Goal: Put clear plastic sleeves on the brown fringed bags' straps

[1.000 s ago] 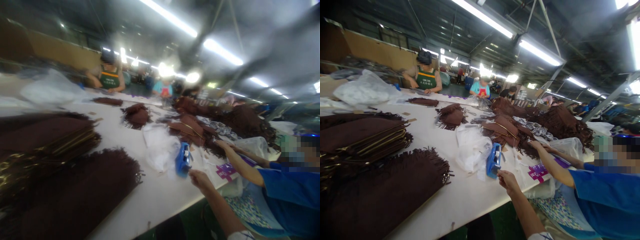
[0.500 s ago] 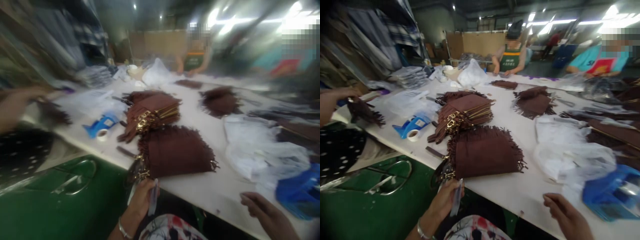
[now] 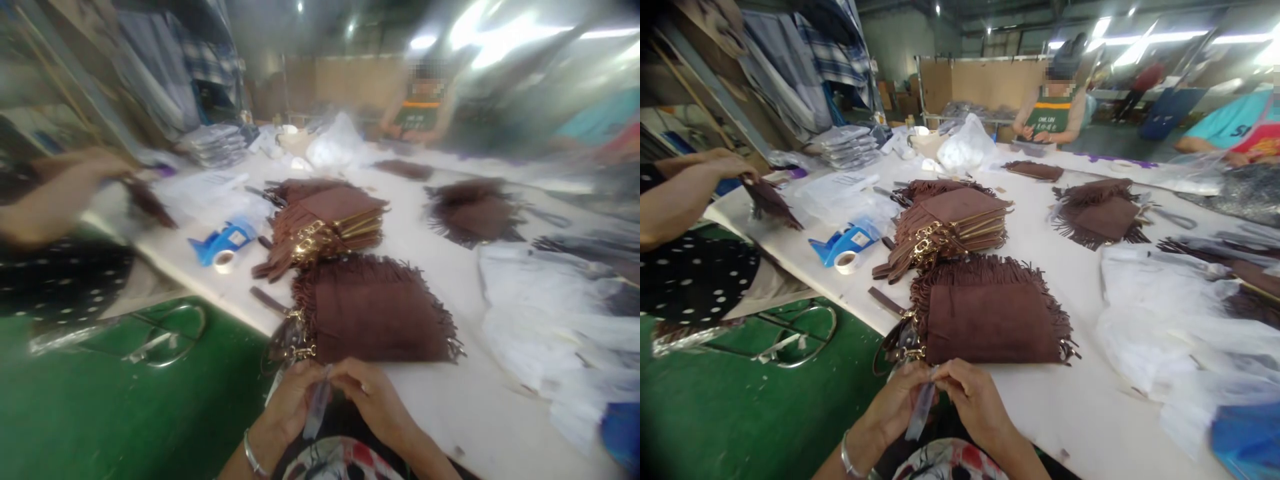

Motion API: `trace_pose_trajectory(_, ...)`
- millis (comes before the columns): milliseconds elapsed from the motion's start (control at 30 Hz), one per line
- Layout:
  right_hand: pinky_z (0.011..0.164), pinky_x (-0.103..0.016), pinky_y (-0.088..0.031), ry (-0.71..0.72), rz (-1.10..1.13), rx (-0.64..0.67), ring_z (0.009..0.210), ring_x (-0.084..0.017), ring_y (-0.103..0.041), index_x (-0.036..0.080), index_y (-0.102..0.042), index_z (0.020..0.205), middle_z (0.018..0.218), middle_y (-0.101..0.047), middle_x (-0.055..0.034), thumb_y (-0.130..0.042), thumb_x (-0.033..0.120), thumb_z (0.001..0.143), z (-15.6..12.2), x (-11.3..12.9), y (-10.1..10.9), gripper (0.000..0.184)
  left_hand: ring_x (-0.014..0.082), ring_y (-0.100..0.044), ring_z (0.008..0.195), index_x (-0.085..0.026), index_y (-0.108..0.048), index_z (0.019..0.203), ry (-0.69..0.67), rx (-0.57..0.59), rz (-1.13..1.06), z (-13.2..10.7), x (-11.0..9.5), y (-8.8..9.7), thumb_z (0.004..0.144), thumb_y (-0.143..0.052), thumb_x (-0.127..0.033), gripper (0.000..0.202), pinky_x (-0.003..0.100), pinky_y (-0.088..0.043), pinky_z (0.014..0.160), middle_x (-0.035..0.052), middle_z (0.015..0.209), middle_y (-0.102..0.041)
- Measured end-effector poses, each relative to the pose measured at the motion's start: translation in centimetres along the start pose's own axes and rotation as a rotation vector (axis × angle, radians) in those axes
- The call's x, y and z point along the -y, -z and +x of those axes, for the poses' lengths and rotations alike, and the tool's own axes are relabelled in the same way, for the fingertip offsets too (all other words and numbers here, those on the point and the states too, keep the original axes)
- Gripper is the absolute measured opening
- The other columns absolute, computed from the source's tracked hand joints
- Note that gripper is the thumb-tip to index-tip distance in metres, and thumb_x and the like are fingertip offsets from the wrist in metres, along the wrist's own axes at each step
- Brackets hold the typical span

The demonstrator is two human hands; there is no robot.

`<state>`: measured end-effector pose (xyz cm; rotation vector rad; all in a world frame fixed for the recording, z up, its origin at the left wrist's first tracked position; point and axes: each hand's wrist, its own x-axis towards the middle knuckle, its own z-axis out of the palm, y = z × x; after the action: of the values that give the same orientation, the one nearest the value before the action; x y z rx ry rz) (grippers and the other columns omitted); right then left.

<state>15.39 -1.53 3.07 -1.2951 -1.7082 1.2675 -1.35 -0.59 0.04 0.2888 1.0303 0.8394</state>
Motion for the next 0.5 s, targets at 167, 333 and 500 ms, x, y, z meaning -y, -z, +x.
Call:
trace_pose_trajectory(167, 0.072, -0.019, -0.042, 0.050, -0.109, 0.027, 0.080, -0.011, -0.062, 0.024, -0.068, 0.093, 0.087, -0.067, 0.0028, -0.051, 0.010, 0.088, 0.33, -0.07, -0.24, 0.023, 0.0106, -0.055, 0.046, -0.017, -0.054, 0.069, 0.003, -0.012, 0.059, -0.12, -0.51, -0.07, 0.062, -0.077, -0.024, 0.025, 0.021, -0.038, 0.046, -0.0030, 0.054, -0.059)
trace_pose_trajectory(333, 0.071, -0.020, -0.042, 0.041, -0.211, 0.036, 0.078, -0.012, -0.061, 0.024, -0.068, 0.093, 0.086, -0.065, 0.0007, -0.051, 0.012, 0.090, 0.54, 0.15, -0.10, 0.021, 0.0107, -0.054, 0.044, -0.017, -0.051, 0.069, 0.025, -0.011, 0.064, -0.16, -0.76, -0.05, 0.062, -0.076, -0.023, 0.026, 0.020, -0.038, 0.045, -0.0037, 0.052, -0.057)
trace_pose_trajectory(500, 0.070, -0.019, -0.042, 0.037, -0.266, 0.063, 0.076, -0.012, -0.060, 0.025, -0.068, 0.094, 0.085, -0.063, 0.0008, -0.049, 0.010, 0.091, 0.76, 0.32, 0.02, 0.024, 0.0112, -0.054, 0.044, -0.017, -0.052, 0.069, 0.053, 0.001, 0.066, 0.03, -0.79, 0.24, 0.064, -0.075, -0.024, 0.025, 0.021, -0.039, 0.046, -0.0032, 0.052, -0.057)
